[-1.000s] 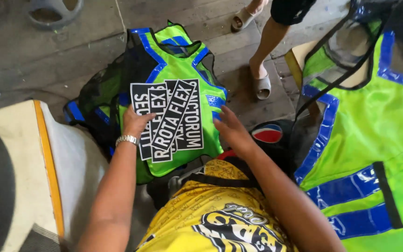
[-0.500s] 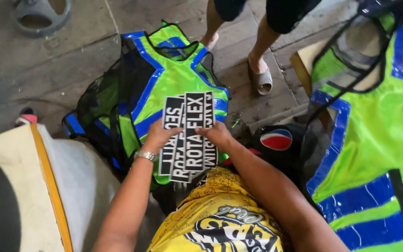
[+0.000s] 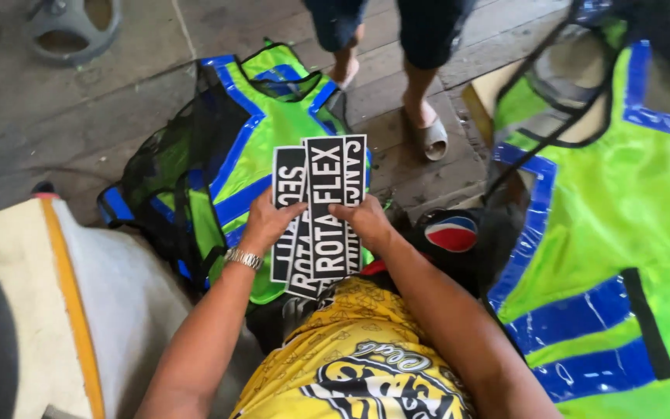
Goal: The person is matching and placing printed labels onto neon green reflective vests according to a handwritten instruction sheet.
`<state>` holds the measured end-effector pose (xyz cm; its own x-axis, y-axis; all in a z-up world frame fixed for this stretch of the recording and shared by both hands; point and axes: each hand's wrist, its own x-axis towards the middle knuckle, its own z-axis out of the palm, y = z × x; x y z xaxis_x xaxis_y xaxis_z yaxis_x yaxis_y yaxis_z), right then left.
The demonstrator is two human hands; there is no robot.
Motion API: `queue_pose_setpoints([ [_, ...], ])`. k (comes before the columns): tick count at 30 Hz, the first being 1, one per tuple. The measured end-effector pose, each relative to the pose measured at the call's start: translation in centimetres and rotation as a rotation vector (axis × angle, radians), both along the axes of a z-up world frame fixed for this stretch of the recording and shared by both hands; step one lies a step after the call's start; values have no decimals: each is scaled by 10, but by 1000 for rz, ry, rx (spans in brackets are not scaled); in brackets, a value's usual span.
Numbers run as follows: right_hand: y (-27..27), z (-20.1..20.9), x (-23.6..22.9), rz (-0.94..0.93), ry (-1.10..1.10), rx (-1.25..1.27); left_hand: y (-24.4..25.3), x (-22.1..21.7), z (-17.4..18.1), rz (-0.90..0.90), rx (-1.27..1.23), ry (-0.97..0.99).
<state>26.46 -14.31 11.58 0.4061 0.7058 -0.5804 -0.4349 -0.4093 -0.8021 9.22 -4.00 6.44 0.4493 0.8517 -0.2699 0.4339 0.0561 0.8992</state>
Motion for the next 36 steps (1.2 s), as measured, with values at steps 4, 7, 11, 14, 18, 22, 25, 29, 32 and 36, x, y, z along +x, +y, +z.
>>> queue_pose_setpoints([
  [4,-9,40,1,-55,26,49,6,6,40,-5,-81,-83],
  [7,-17,48,7,-7,-31,93,-9,20,90,19,-499,-244],
  [11,-33,49,13,-73,-69,132,-11,29,104,-80,-327,-187],
  [14,-43,65,17,-134,-149,144,-11,35,109,-119,-161,-156],
  [18,-68,141,22,-189,-396,226,-20,57,165,-203,-65,-186],
  [22,-110,120,60,-335,-731,481,-48,99,209,-341,-21,-154],
  [25,-152,165,78,-475,-844,574,-82,142,208,-330,-103,-286],
  [29,-208,190,111,-382,-1169,182,-139,185,210,-453,-78,-397],
  [32,-247,189,132,-438,-987,-77,-172,211,226,-556,-53,-448],
  [36,-279,168,153,-614,-1203,0,-193,240,245,-666,-134,-514],
])
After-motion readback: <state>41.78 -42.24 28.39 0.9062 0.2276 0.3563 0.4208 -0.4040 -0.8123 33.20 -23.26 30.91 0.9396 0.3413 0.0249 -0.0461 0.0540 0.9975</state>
